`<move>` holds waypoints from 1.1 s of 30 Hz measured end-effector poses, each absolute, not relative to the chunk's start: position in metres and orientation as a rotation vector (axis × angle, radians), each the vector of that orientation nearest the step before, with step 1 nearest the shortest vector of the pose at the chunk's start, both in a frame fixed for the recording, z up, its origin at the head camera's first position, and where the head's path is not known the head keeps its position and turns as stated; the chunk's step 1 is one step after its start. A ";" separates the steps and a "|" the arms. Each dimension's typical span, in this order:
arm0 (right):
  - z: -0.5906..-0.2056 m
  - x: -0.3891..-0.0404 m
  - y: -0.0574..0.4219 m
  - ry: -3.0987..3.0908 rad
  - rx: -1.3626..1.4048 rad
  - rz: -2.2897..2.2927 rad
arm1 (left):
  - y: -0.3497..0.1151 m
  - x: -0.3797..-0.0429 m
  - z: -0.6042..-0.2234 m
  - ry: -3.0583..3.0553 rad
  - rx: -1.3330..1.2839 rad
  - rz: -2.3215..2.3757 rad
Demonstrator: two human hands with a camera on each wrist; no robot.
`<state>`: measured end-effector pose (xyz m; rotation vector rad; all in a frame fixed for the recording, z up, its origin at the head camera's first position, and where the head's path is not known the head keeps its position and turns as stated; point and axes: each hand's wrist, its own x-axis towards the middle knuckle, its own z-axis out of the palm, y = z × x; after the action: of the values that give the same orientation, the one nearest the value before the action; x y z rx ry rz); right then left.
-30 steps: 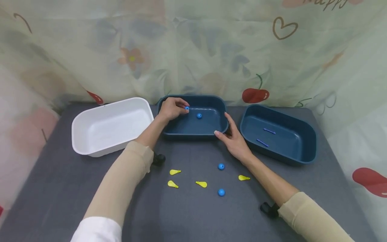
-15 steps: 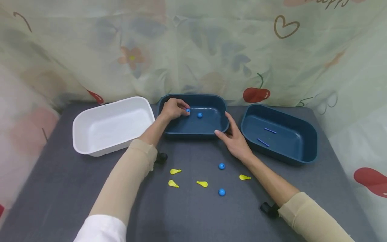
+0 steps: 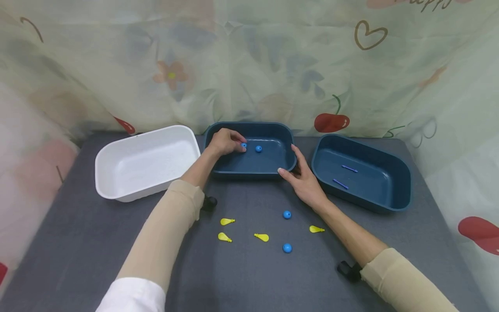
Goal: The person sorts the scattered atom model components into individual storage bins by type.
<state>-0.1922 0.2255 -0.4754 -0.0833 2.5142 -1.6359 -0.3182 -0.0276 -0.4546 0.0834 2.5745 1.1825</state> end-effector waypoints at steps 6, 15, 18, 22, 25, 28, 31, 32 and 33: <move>-0.476 -0.192 0.226 2.520 -0.095 -1.642 | -0.028 -0.317 -0.452 2.562 0.079 1.224; -0.473 -0.191 0.224 2.498 -0.088 -1.643 | -0.030 -0.311 -0.445 2.528 0.054 1.357; -0.461 -0.186 0.221 2.492 -0.087 -1.646 | -0.031 -0.308 -0.440 2.487 0.093 1.422; -0.441 -0.178 0.216 2.493 -0.081 -1.629 | -0.032 -0.304 -0.434 2.440 0.140 1.472; -0.434 -0.174 0.213 2.494 -0.074 -1.613 | -0.033 -0.300 -0.429 2.430 0.162 1.485; -0.432 -0.174 0.212 2.492 -0.073 -1.607 | -0.034 -0.295 -0.424 2.428 0.185 1.508; -0.432 -0.175 0.212 2.488 -0.078 -1.608 | -0.035 -0.290 -0.421 2.434 0.227 1.532; -0.432 -0.175 0.212 2.486 -0.081 -1.610 | -0.035 -0.288 -0.421 2.440 0.246 1.535; -0.432 -0.175 0.213 2.485 -0.083 -1.611 | -0.036 -0.286 -0.420 2.447 0.270 1.534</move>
<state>-0.1752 0.2125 -0.4322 -0.0830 2.4851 -1.6113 -0.2857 -0.0357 -0.4204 0.2703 2.4467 1.5343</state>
